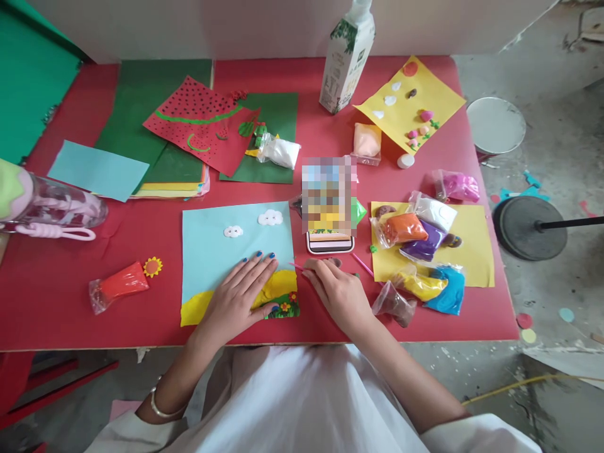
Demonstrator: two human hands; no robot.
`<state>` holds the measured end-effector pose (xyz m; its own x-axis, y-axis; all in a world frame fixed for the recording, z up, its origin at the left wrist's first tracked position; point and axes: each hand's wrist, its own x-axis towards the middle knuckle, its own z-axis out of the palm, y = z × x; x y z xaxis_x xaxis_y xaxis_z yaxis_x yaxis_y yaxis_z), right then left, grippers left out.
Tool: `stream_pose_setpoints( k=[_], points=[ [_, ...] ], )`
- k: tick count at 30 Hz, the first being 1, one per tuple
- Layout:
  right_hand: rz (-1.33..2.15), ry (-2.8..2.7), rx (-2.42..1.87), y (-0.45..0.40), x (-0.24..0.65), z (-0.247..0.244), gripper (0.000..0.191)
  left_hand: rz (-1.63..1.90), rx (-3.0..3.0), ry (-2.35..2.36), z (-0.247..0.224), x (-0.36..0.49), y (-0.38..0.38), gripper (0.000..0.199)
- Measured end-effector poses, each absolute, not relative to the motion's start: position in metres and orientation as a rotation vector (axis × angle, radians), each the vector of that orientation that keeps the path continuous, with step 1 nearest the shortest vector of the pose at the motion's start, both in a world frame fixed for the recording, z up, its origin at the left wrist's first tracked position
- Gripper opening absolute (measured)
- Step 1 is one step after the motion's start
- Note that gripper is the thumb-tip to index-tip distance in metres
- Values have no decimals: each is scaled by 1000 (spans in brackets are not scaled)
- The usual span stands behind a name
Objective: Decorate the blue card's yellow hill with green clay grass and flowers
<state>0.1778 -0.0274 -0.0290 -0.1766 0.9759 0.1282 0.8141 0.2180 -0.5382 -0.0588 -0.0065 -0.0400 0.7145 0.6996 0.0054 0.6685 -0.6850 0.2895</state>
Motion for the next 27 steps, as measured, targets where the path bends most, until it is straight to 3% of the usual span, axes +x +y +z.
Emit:
stream_pose_setpoints(
  k=[4, 11, 18, 24, 27],
  points=[
    [448, -2103, -1479, -26, 182, -36, 16, 182, 2656, 1059, -39, -60, -5, 68],
    [297, -2316, -1244, -23, 189, -38, 28, 191, 2639, 1027, -38, -64, -3, 66],
    [260, -2312, -1244, -27, 191, -43, 29, 179, 2618, 1039, -37, -63, -3, 66],
    [168, -2250, -1238, -27, 186, -42, 19, 189, 2630, 1034, -38, -63, -3, 66],
    [167, -2306, -1208, -28, 186, -42, 25, 197, 2625, 1039, -38, -63, -3, 67]
  ],
)
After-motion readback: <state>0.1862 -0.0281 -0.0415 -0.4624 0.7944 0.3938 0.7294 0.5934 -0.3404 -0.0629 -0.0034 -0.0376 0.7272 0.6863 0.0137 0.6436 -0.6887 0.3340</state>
